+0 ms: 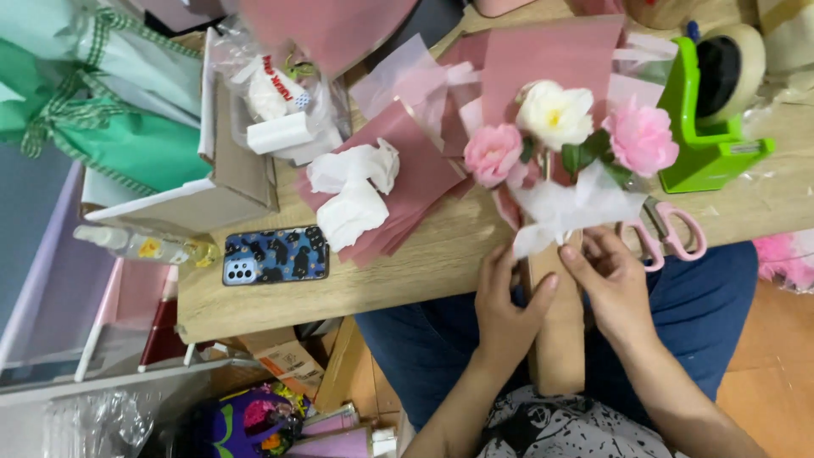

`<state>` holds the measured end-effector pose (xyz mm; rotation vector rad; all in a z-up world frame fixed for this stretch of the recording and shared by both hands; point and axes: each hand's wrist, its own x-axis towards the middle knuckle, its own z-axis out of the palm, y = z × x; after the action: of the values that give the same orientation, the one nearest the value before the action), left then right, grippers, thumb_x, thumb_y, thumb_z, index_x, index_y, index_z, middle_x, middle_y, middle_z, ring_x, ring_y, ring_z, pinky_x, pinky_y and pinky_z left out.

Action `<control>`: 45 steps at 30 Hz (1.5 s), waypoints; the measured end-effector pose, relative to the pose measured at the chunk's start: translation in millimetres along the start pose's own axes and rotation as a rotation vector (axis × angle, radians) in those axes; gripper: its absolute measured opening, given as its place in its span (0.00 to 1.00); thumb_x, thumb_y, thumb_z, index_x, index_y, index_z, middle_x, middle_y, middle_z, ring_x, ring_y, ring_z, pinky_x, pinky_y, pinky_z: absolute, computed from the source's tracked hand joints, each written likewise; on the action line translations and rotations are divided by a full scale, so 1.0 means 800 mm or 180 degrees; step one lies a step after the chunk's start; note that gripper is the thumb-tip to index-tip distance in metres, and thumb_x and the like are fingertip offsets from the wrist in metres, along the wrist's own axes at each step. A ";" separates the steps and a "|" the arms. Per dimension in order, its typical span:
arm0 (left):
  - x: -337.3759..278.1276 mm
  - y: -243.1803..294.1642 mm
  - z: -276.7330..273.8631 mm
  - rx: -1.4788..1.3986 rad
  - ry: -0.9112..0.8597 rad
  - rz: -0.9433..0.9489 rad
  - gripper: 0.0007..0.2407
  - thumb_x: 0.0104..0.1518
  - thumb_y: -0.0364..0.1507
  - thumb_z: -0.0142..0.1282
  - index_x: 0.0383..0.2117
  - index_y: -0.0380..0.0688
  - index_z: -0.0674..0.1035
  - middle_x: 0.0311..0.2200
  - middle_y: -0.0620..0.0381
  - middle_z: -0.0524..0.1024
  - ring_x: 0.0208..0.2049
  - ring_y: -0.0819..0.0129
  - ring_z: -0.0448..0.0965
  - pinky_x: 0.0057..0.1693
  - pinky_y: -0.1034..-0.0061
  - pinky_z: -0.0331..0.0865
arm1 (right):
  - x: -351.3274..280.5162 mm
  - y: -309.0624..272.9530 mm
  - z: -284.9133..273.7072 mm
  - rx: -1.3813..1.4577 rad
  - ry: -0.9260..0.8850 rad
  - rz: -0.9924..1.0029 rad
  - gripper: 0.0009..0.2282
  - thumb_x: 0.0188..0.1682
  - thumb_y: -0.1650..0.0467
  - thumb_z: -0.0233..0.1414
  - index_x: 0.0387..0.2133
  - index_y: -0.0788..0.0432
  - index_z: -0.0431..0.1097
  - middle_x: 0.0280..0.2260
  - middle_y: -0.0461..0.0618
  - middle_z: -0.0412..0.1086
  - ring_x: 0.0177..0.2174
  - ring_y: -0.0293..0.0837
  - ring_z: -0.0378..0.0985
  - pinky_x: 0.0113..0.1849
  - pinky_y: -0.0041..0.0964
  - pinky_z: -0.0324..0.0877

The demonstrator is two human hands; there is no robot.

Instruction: The person wraps a small bouquet of artificial pink and white flowers with pink tissue paper and a white ribbon. They then handle a black sheet of wrapping paper, folding it on the table before returning to adjust the ribbon on the bouquet.

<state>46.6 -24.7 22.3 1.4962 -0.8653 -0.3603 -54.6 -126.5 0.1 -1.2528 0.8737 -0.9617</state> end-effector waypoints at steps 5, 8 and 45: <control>0.077 -0.003 -0.007 0.0901 0.0092 0.0442 0.27 0.59 0.42 0.57 0.59 0.36 0.71 0.44 0.41 0.73 0.48 0.44 0.75 0.57 0.55 0.69 | 0.060 -0.040 0.051 -0.0682 -0.0306 -0.0252 0.21 0.53 0.67 0.58 0.57 0.68 0.66 0.44 0.60 0.72 0.46 0.47 0.71 0.48 0.48 0.69; 0.101 -0.021 -0.005 0.1383 0.0497 0.0871 0.25 0.57 0.47 0.56 0.51 0.39 0.78 0.40 0.42 0.78 0.44 0.48 0.79 0.54 0.61 0.68 | 0.083 -0.038 0.056 -0.1391 -0.0114 -0.0455 0.20 0.54 0.63 0.62 0.53 0.64 0.71 0.41 0.63 0.74 0.45 0.54 0.77 0.44 0.49 0.72; 0.218 0.018 -0.109 -0.1699 0.0099 -0.0653 0.19 0.56 0.33 0.54 0.55 0.44 0.74 0.59 0.53 0.70 0.63 0.65 0.67 0.67 0.70 0.60 | 0.069 -0.155 0.138 -0.0484 -0.1001 -0.1481 0.04 0.56 0.78 0.51 0.42 0.62 0.71 0.45 0.51 0.69 0.46 0.42 0.72 0.42 0.30 0.73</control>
<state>218.0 -82.8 96.6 1.0873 -0.5327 -0.6613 55.0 -145.7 135.7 -1.7302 0.4186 -1.0323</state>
